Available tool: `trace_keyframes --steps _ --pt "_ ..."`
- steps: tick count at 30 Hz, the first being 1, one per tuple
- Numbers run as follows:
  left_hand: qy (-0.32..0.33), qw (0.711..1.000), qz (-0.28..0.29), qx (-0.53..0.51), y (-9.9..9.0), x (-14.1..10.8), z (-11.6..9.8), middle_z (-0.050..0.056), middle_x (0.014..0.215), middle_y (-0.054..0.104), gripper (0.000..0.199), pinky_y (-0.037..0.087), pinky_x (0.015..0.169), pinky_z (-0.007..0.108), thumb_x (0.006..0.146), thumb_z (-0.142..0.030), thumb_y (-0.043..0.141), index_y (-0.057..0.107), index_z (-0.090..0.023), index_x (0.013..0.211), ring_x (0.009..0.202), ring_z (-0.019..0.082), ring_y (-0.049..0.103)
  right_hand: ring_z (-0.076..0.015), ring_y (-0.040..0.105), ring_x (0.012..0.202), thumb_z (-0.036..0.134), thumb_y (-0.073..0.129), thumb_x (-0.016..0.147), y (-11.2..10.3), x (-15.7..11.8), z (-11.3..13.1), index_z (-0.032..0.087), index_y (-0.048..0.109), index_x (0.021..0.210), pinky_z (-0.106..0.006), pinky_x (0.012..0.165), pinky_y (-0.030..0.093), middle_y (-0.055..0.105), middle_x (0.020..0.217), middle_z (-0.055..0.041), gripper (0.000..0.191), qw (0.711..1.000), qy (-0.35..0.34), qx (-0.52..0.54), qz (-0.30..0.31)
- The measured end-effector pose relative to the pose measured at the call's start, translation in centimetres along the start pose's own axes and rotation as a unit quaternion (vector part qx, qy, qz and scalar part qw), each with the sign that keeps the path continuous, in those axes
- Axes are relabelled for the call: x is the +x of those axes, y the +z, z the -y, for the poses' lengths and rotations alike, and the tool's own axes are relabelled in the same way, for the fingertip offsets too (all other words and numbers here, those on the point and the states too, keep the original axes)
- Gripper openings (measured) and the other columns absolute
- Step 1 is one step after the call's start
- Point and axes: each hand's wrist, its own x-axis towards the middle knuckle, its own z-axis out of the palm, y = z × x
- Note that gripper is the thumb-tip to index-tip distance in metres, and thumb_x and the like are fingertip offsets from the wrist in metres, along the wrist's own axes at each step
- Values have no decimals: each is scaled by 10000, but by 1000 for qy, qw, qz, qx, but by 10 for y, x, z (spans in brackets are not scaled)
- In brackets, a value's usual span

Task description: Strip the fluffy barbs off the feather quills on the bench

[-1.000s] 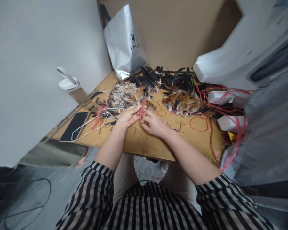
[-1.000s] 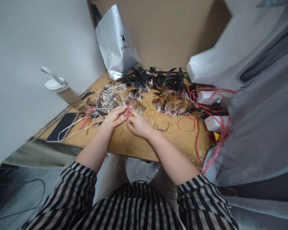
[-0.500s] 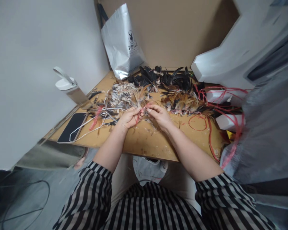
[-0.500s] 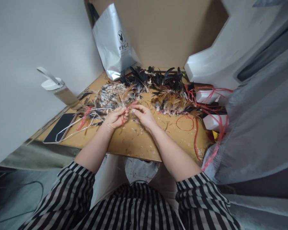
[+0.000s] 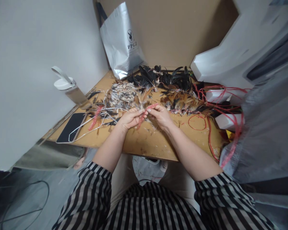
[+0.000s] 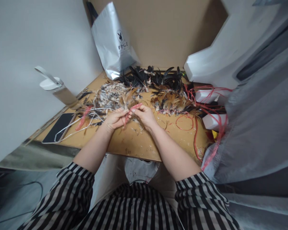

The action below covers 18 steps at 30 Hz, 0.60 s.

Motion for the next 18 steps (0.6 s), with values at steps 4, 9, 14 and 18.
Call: trace_keyframes --steps 4,9,14,18 --pt "19 999 -14 33 0 1 1 75 694 654 97 465 641 204 666 -146 649 655 -76 732 639 108 605 -53 460 483 344 688 599 -1 1 -3 160 620 749 -176 431 307 596 612 10 247 1000 7 12 1" --pt "62 994 -59 63 0 4 1 78 715 664 124 471 661 212 643 -166 675 663 -80 732 641 107 606 -38 407 434 374 684 596 -6 5 -7 165 617 731 -165 388 272 567 584 20 257 999 26 16 -40" --pt "81 989 -86 84 2 6 1 77 705 668 172 465 700 219 609 -195 706 664 -80 729 645 102 609 -38 402 424 418 701 562 -7 6 -7 161 596 671 -168 372 260 563 572 19 298 997 57 19 -56" --pt "80 988 -83 100 3 6 3 78 699 669 194 465 695 230 602 -220 711 664 -84 732 655 114 616 -34 393 427 397 720 542 -5 6 -8 159 603 685 -165 373 244 569 569 24 301 997 61 24 -41"
